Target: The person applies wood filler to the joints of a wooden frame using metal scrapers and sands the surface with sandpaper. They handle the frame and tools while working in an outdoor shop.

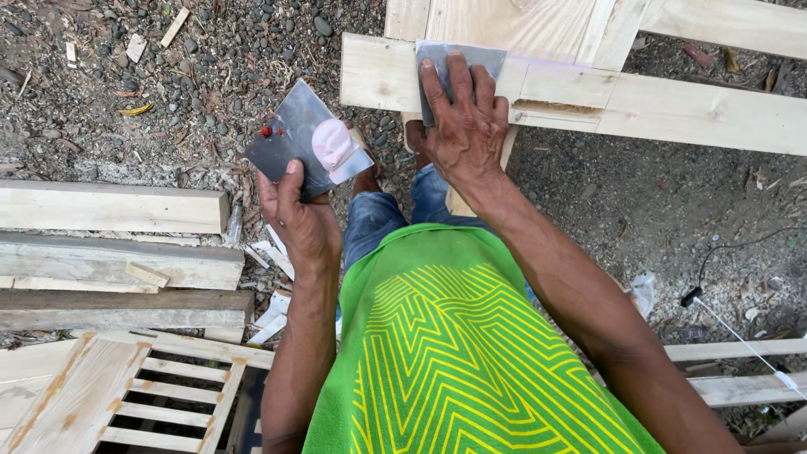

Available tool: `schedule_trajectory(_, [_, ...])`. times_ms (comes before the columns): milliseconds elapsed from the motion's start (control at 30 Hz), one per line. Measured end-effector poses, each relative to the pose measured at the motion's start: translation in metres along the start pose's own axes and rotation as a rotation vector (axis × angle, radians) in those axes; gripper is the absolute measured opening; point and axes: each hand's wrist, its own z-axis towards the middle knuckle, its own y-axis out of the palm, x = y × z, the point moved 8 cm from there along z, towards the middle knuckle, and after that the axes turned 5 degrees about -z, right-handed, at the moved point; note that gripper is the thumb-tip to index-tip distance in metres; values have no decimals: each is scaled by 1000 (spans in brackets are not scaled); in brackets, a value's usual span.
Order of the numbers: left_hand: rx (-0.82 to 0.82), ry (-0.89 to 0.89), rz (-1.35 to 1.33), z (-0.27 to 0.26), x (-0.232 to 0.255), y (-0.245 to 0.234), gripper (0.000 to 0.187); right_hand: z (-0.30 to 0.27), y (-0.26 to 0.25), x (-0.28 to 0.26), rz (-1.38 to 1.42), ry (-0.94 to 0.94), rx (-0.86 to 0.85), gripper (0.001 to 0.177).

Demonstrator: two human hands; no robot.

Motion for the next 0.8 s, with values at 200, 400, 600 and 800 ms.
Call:
schedule_trajectory(200, [-9, -33, 10, 0, 1, 5, 43, -9, -15, -6, 26, 30, -100, 66])
schedule_trajectory(400, [-36, -37, -11, 6, -9, 1, 40, 4, -14, -7, 36, 10, -134, 75])
schedule_trajectory(600, [-46, -49, -6, 7, -9, -6, 39, -21, -30, 41, -69, 152, -75, 63])
schedule_trajectory(800, [-32, -58, 24, 4, -10, -21, 38, -11, -5, 25, -65, 168, -306, 64])
